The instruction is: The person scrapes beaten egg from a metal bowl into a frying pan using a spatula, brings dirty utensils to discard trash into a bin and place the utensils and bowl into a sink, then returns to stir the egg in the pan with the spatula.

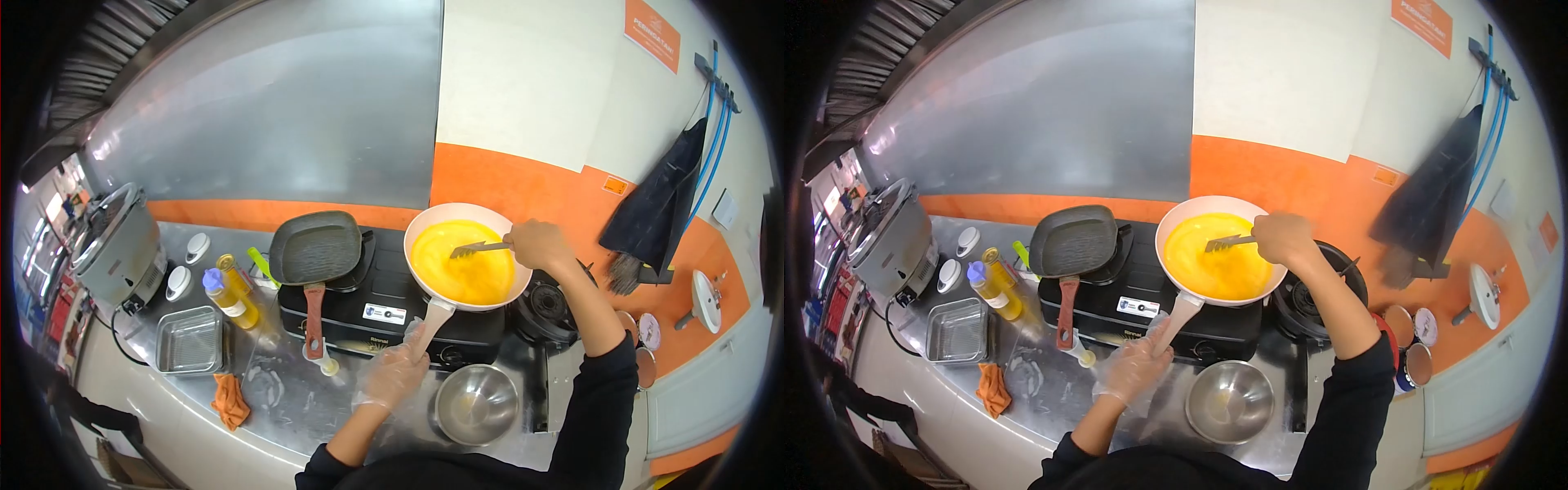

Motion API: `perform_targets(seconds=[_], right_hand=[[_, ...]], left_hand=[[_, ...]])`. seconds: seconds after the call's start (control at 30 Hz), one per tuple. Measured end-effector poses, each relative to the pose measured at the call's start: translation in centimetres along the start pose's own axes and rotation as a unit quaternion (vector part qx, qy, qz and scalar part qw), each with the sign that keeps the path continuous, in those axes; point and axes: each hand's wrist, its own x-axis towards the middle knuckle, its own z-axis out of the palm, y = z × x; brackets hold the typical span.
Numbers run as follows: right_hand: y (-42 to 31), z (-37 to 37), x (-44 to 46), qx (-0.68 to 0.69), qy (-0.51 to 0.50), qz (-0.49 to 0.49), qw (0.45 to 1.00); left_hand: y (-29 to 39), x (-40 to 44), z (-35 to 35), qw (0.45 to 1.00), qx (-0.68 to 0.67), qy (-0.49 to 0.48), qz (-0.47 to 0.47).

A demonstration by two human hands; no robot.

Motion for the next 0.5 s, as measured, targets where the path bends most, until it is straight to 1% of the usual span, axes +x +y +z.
perform_targets(seconds=[0.1,0.17,0.2,0.27,0.3,0.37,0.5], right_hand=[[-0.5,2.0,2.0,0.002,0.026,0.002,1.000],[-0.8,3.5,2.9,0.013,0.075,-0.001,0.997],[-1.0,4.4,3.3,0.013,0.075,-0.002,0.997],[-1.5,5.7,3.7,0.032,0.129,0.010,0.991],[-1.8,5.2,3.4,0.032,0.130,0.010,0.991],[-2.7,4.3,2.8,0.014,0.061,0.057,0.996],[-2.2,4.6,1.7,0.021,0.051,0.045,0.997]], left_hand=[[0.2,0.0,-0.3,1.000,0.007,-0.007,-0.008],[0.4,-0.1,-0.4,1.000,0.010,-0.010,-0.012],[0.4,-0.1,-0.4,1.000,0.012,-0.013,-0.016],[-0.3,0.2,0.6,1.000,0.002,-0.001,-0.007],[-0.4,0.3,0.8,1.000,-0.009,0.010,0.002],[0.0,0.0,0.1,1.000,-0.005,-0.001,-0.005],[0.7,-0.5,-0.7,1.000,0.011,-0.010,-0.024]])
